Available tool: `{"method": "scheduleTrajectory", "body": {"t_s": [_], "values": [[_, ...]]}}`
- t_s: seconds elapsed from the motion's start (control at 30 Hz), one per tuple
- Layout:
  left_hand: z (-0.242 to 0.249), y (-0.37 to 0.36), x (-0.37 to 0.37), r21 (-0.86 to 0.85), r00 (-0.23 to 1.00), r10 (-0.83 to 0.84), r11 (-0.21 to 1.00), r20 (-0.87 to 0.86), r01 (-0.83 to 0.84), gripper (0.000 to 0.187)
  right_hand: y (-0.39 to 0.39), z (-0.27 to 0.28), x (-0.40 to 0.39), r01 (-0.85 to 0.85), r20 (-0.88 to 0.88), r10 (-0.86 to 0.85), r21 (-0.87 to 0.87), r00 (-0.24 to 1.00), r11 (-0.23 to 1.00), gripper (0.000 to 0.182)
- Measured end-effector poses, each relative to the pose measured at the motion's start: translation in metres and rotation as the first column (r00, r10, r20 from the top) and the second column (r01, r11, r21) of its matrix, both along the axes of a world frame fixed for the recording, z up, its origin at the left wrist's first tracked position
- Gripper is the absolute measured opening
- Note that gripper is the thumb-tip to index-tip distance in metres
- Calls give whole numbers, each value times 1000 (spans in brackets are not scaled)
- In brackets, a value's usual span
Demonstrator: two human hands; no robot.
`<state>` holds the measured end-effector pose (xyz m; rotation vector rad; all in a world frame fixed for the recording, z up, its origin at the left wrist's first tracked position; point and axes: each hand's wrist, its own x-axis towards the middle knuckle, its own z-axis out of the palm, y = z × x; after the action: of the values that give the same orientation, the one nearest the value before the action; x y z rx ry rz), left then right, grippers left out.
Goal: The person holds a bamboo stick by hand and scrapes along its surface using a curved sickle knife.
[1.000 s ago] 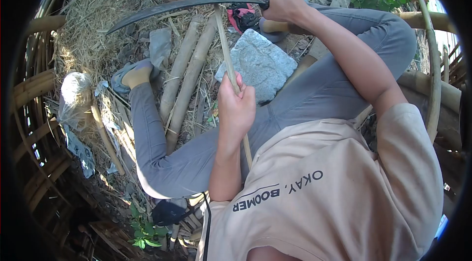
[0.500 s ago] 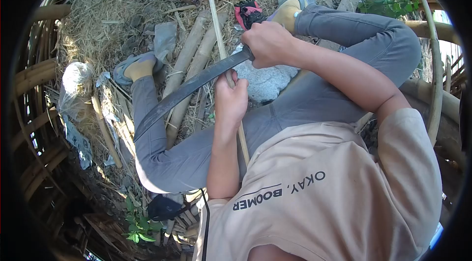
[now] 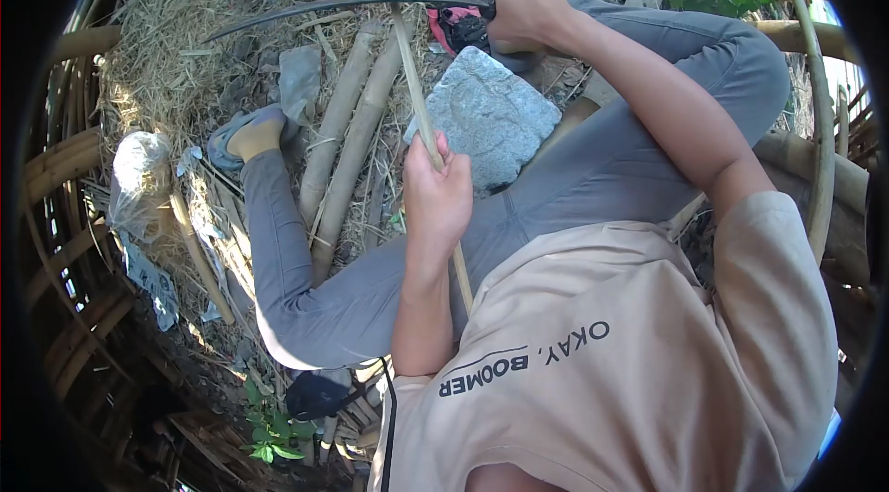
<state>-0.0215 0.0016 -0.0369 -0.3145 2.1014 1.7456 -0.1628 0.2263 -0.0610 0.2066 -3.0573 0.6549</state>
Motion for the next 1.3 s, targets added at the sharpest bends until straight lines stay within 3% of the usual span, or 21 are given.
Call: {"method": "scheduleTrajectory", "body": {"t_s": [0.1,0.2,0.3,0.4,0.43,0.53,0.63,0.73,0.87,0.9,1.0,1.03,1.17,1.3], "values": [[7,7,-2,38,999,-24,999,-34,26,11,16,14,-6,-20,-13,20,32,1000,999,23],[8,-4,-4,93,1000,3,996,-9,-2,12,-6,23,6,-54,-42,49,-116,998,992,29],[5,-8,-8,117,998,44,992,38,-48,12,-30,16,18,-167,112,187,-166,976,972,29],[-5,-9,-7,65,999,37,997,1,-37,11,-45,28,34,-310,120,308,-8,944,951,28],[-9,-9,-4,38,999,25,999,-33,-24,11,-47,35,35,-353,93,347,62,933,933,20],[-7,-9,0,-12,998,10,1000,-67,-11,10,-40,36,24,-279,104,270,91,957,956,21],[13,-7,-4,65,999,52,997,7,-52,10,-13,16,2,-37,-49,36,-19,998,999,28],[19,-6,3,143,1000,16,990,-13,-14,10,16,26,-12,101,71,-104,42,992,994,32],[32,3,3,281,994,-110,954,-1,106,12,12,11,6,-39,-53,46,119,998,992,38],[30,2,3,311,996,-87,947,-1,83,14,-2,24,14,-45,76,37,109,996,993,39],[31,-7,1,413,999,-22,911,46,1,20,-11,15,12,-113,19,112,58,994,992,38],[37,-11,-2,455,996,-2,890,87,-38,20,-11,22,7,-49,103,39,94,994,994,38],[34,-17,-6,512,988,8,854,156,-88,19,11,0,-7,43,63,-43,17,997,999,40],[35,-16,-8,541,984,-35,839,172,-65,19,8,20,2,91,130,-71,-155,989,984,41]]}}
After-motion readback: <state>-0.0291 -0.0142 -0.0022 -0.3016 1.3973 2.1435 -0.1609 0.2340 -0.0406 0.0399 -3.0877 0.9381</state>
